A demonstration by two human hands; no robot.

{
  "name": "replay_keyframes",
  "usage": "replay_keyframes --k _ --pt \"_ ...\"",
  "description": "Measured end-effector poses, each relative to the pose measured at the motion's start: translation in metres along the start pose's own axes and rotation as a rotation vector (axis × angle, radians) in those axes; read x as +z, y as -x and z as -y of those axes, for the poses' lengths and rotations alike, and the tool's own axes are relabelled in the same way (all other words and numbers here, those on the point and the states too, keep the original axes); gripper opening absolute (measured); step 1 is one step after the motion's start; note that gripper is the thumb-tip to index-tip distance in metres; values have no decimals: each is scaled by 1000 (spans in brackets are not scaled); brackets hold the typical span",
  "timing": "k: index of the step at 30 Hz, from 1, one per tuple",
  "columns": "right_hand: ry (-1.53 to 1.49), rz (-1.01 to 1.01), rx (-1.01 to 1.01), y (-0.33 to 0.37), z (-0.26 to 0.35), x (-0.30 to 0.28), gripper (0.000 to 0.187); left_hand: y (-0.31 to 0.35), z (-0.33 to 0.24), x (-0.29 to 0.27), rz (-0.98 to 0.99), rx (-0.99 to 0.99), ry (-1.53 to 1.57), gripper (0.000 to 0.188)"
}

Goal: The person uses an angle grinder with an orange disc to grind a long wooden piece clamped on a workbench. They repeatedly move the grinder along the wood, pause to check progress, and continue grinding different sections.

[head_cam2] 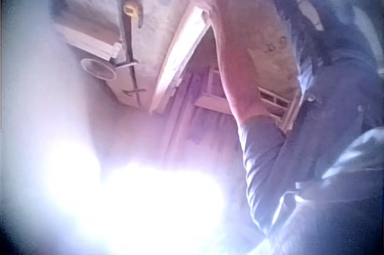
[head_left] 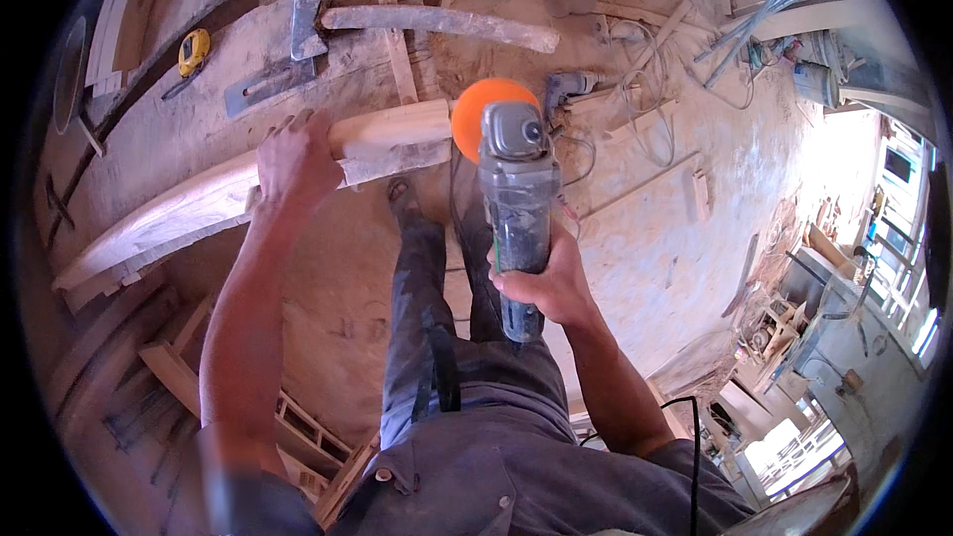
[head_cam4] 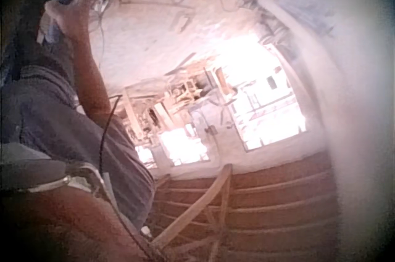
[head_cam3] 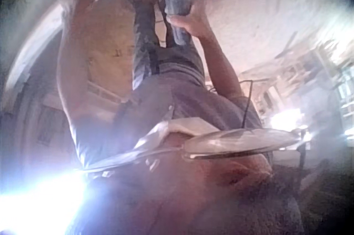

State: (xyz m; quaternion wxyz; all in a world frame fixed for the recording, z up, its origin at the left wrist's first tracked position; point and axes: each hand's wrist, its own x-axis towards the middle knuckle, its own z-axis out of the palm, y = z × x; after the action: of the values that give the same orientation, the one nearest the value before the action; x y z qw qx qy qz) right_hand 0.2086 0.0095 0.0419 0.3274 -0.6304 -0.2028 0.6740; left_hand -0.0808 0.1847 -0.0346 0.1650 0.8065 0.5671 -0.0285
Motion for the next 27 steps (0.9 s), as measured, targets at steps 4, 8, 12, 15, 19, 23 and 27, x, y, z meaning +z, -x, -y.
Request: replay_keyframes --k 4,8,12,15,19,23,27 --pt "16 -47 -35 -11 -1 -4 52 6 -1 3 -47 -8 -11 23" --pt "-18 -60 -68 -3 1 -14 54 11 -6 2 -55 -23 -37 26" --pt "27 -34 -60 12 -8 -7 58 18 -7 7 -152 26 -56 25" --pt "29 -47 -83 8 -3 3 56 20 -5 15 -217 48 -76 23" --pt "113 -97 -76 5 12 7 50 26 -3 26 -328 73 -104 17" --pt "9 -80 1 20 11 0 57 35 -6 30 -395 82 -158 9" --pt "14 -59 16 34 1 6 56 36 -9 30 -432 94 -161 9"
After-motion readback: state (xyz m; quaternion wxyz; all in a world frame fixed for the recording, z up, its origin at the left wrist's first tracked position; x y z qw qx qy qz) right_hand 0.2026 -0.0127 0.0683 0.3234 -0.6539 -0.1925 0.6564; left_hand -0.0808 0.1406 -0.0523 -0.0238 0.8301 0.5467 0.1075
